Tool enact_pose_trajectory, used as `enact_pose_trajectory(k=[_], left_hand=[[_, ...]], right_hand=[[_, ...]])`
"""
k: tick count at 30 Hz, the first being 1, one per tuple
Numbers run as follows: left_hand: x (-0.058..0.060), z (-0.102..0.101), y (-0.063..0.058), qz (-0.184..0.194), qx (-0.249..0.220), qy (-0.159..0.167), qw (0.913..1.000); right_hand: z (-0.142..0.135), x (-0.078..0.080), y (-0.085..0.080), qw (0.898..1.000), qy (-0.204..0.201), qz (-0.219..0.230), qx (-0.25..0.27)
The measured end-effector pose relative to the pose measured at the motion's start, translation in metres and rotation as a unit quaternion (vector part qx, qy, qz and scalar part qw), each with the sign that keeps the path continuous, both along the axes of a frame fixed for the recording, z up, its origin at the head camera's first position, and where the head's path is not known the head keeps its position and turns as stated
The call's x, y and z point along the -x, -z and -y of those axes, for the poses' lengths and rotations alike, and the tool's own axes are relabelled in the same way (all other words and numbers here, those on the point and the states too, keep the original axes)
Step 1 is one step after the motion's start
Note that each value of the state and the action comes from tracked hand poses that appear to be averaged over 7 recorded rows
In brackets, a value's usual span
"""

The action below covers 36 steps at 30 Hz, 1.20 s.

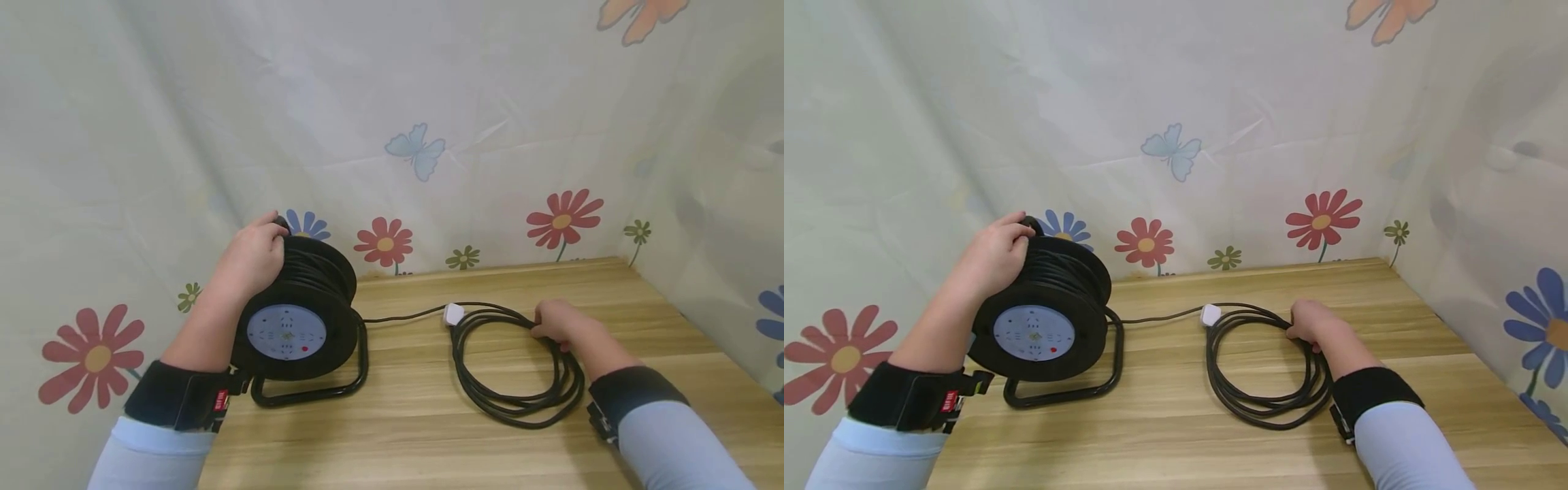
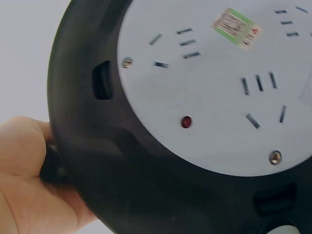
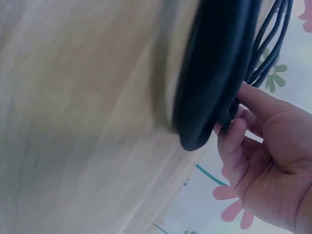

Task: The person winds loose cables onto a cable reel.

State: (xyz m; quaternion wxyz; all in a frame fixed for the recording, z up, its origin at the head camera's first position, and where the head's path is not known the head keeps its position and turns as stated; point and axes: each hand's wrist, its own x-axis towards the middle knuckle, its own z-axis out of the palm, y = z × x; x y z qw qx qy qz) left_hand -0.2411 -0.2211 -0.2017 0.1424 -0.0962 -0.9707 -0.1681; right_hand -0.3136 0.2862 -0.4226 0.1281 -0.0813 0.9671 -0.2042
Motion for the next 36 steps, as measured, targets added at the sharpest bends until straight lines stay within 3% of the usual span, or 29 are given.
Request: enact_pose_trajectory(k=[7,13,18,24,29,36], left_hand=[[-0.021,0.006,0.005,-0.026,0.014,-0.018,0.9994],[-0.042,0.016,0.017,-0.065,-0.025,-0.034,0.9970],[-0.053,0.024,0.034,-0.104,-0.060,-0.062,0.9909],[-0.056,0.036,0.061,-0.155,-0.079,-0.129,0.9762],[-0.064,0.054,0.075,-0.103,-0.073,-0.175,0.9764],[-0.077,0.082,0.082,-0.014,-0.054,-0.197,0.9788]], right_hand=[[0.008,-0.001,-0.015,1.000,-0.019,-0.012,-0.001],[0.021,0.002,-0.027,0.991,-0.073,-0.113,-0.015],[0.032,0.005,-0.026,0.983,-0.105,-0.153,-0.009],[0.045,0.006,-0.012,0.975,-0.116,-0.187,-0.004],[0.054,0.007,-0.002,0.978,-0.108,-0.180,0.006],[0.062,0.012,0.004,0.978,-0.101,-0.182,-0.008]])
